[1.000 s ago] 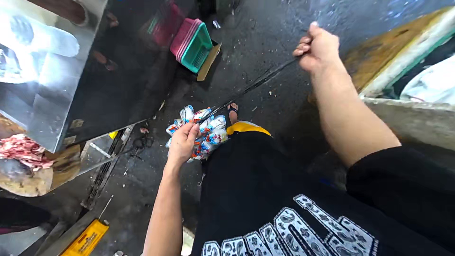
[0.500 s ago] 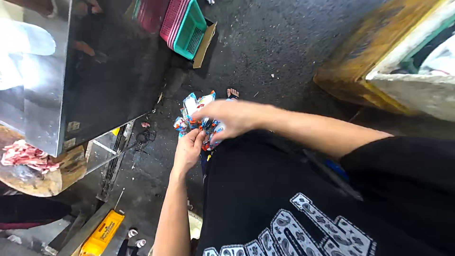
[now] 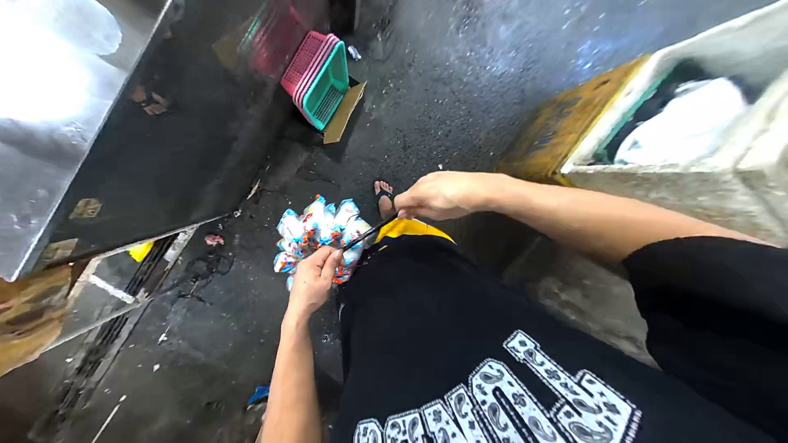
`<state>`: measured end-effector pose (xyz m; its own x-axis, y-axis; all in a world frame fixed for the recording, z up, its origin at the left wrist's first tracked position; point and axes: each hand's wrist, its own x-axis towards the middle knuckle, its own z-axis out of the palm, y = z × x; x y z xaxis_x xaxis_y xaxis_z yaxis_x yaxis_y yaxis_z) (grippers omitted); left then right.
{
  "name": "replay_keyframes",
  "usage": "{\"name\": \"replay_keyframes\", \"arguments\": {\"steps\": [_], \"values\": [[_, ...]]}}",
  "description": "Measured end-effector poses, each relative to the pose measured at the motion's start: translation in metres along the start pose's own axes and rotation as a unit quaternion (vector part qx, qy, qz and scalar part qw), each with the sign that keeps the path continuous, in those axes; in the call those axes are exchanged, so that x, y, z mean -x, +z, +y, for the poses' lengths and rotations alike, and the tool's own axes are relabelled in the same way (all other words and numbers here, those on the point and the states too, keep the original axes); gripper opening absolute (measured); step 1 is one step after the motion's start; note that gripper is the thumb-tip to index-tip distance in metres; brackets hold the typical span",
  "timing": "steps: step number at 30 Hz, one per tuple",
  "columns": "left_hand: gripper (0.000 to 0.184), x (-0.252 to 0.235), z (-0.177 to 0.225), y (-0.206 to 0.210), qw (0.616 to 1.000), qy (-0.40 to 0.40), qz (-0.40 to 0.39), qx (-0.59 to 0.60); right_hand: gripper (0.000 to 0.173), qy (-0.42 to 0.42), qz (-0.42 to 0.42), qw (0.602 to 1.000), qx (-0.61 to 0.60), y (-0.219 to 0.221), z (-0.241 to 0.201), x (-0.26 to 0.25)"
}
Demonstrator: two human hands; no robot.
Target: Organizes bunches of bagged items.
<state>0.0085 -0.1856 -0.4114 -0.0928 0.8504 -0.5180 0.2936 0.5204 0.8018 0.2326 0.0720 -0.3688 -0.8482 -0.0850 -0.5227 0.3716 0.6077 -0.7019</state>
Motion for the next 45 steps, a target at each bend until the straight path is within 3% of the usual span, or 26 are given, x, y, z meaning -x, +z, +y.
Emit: {"name": "replay_keyframes", "arguments": {"steps": [8,13,20,26,28,31,33,35,39,45], "values": [[0.035,0.005,-0.02,-0.029,0.992,0.115,0.036,0.041,0.027,0.017,0.046,0.987,0.152,-0.075,-0.081,0.038],[0.036,-0.003,-0.002,-0.037,0.97,0.222,0.067,0.071,0.032,-0.072,0.143,0.954,0.252,-0.107,-0.141,0.057],[0.036,-0.045,0.062,-0.049,0.924,0.352,-0.023,0.149,0.024,-0.139,0.195,0.863,0.445,-0.167,-0.237,0.079],[0.041,-0.071,0.151,-0.064,0.867,0.462,-0.121,0.141,0.022,-0.102,0.197,0.807,0.547,-0.198,-0.302,0.101],[0.042,-0.073,0.18,-0.071,0.864,0.468,-0.128,0.131,0.024,-0.082,0.216,0.797,0.559,-0.207,-0.309,0.111],[0.08,-0.08,0.217,-0.077,0.844,0.486,-0.168,0.154,0.029,-0.056,0.254,0.781,0.567,-0.216,-0.306,0.129],[0.091,-0.083,0.245,-0.08,0.822,0.499,-0.205,0.182,0.029,-0.052,0.281,0.776,0.563,-0.219,-0.299,0.142],[0.079,-0.082,0.275,-0.082,0.809,0.52,-0.197,0.19,0.03,-0.032,0.29,0.774,0.562,-0.224,-0.292,0.153],[0.038,-0.077,0.325,-0.086,0.784,0.56,-0.164,0.211,0.029,-0.019,0.317,0.766,0.559,-0.23,-0.269,0.172],[0.021,-0.069,0.344,-0.089,0.819,0.528,-0.138,0.175,0.027,-0.025,0.345,0.769,0.537,-0.23,-0.242,0.185]]}}
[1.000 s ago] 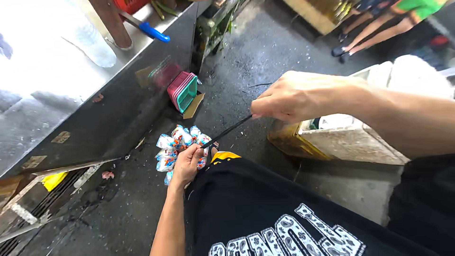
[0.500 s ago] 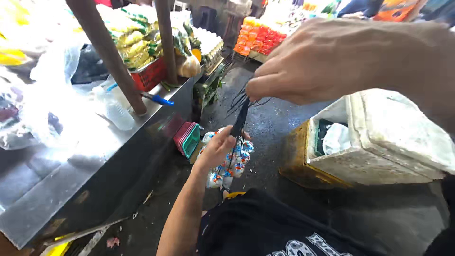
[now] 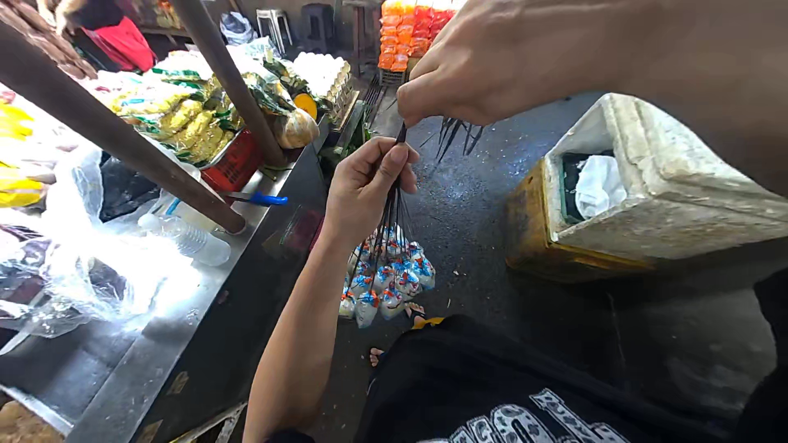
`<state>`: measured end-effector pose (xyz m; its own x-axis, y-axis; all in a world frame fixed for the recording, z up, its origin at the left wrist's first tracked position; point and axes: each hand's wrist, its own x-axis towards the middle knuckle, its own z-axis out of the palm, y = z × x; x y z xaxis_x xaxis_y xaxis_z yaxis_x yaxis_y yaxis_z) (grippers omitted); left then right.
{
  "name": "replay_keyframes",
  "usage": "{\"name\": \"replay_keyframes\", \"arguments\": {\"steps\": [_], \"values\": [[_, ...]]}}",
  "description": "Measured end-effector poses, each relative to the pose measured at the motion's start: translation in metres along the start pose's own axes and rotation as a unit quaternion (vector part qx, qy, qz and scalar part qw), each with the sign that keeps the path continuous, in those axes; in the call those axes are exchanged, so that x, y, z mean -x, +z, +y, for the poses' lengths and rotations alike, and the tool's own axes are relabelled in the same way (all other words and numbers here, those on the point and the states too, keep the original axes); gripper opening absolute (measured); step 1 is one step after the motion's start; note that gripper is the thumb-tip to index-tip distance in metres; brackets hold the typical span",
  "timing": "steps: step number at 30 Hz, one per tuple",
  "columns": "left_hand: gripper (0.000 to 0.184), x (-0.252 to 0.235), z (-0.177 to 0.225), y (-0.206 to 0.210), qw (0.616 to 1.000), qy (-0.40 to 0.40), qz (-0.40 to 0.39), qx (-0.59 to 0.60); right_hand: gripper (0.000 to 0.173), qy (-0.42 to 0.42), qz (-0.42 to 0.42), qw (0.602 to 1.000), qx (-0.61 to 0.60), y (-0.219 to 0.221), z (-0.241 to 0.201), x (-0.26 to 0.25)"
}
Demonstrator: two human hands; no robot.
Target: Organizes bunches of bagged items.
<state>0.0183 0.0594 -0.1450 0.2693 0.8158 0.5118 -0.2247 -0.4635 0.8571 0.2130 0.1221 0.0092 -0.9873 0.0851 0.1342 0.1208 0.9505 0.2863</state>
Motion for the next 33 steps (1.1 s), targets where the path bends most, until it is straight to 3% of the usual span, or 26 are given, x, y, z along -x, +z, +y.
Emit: {"name": "replay_keyframes", "arguments": {"steps": [6,10,14,20,26,29,33], "values": [[0.02,0.004,0.017,-0.013,0.994,-0.013,-0.018,-0.107,0.028,-0.013,0.044,0.996,-0.07,0.013,0.004,0.0],[0.018,0.008,0.04,-0.018,0.97,-0.001,-0.013,-0.241,0.026,-0.005,0.077,0.991,-0.11,0.021,0.007,-0.006],[0.019,0.009,0.051,-0.026,0.956,0.008,0.003,-0.294,0.028,-0.032,0.115,0.985,-0.127,0.026,0.011,-0.012],[0.021,0.006,0.052,-0.027,0.983,-0.001,0.004,-0.183,0.027,-0.035,0.154,0.978,-0.134,0.028,0.009,-0.015],[0.027,-0.005,0.035,-0.027,0.997,0.025,-0.045,-0.053,0.017,-0.037,0.243,0.935,-0.256,0.047,0.009,-0.029],[0.03,-0.003,0.025,-0.024,0.998,0.026,-0.035,-0.045,0.012,-0.051,0.216,0.938,-0.268,0.048,0.014,-0.035],[0.023,0.008,0.022,-0.028,0.996,-0.01,-0.013,-0.087,0.01,-0.064,0.145,0.976,-0.15,0.039,0.017,-0.027]]}}
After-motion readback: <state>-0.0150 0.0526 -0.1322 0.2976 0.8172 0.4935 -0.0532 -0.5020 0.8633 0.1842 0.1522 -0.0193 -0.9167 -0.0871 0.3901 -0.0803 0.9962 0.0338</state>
